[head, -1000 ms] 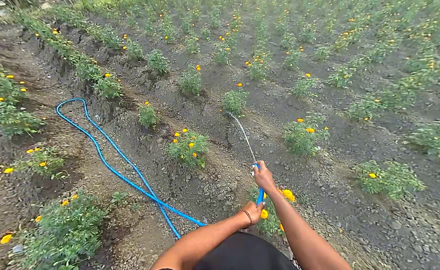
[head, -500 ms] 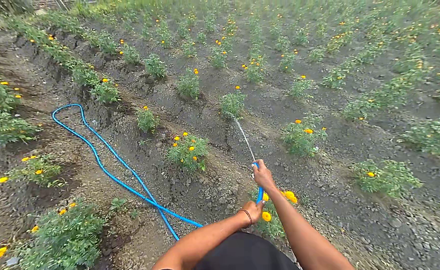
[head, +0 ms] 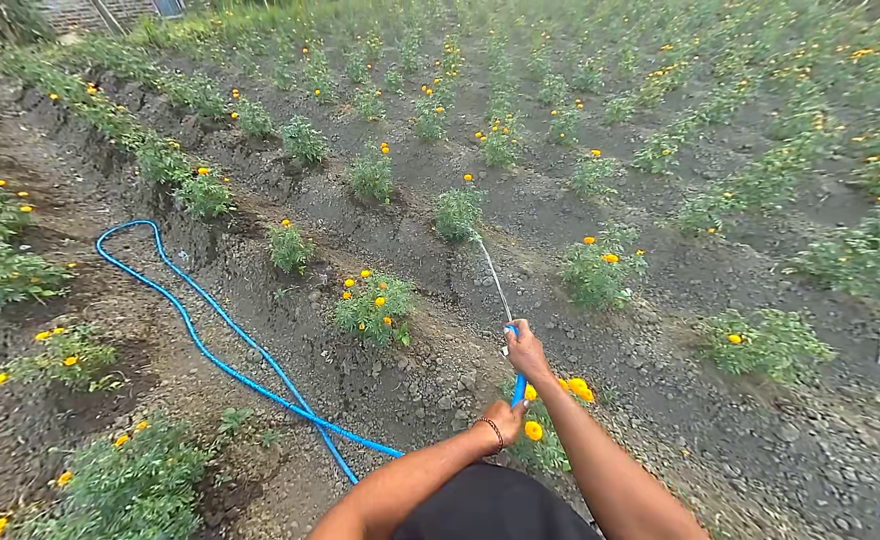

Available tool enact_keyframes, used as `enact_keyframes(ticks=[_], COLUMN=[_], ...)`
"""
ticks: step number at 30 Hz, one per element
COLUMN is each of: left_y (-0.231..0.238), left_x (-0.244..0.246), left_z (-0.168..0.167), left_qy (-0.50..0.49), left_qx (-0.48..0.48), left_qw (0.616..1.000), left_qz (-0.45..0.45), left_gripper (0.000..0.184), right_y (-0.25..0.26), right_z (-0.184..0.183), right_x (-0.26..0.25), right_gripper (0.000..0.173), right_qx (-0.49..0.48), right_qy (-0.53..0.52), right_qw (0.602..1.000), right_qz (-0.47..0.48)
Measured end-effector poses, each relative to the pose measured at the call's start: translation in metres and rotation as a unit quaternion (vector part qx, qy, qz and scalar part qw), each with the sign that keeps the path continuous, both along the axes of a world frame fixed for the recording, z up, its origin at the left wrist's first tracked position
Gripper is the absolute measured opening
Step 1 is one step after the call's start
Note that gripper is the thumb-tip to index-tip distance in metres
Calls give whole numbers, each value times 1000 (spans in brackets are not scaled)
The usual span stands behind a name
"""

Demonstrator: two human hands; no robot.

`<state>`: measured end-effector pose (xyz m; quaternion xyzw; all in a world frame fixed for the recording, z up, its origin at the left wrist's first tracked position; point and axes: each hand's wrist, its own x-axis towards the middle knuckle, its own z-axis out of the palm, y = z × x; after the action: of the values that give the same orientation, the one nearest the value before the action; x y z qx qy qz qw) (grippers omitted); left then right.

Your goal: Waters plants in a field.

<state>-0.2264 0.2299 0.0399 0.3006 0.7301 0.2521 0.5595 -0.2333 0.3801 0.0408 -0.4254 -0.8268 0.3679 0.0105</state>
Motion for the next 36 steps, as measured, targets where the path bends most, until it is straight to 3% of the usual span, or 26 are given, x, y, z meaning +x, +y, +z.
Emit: enact_keyframes(ticks=[36], left_y=[-9], left_x=[0], left_z=[-4], left_qy=[-10], left_qx=[6], left_qw=[999], left_qz=[42], left_gripper=[69], right_y=[-13], right_z=[9], right_x=[-10], right_gripper=[37], right_qx=[10], right_qy=[-6], right_qw=[999], right_qz=[30])
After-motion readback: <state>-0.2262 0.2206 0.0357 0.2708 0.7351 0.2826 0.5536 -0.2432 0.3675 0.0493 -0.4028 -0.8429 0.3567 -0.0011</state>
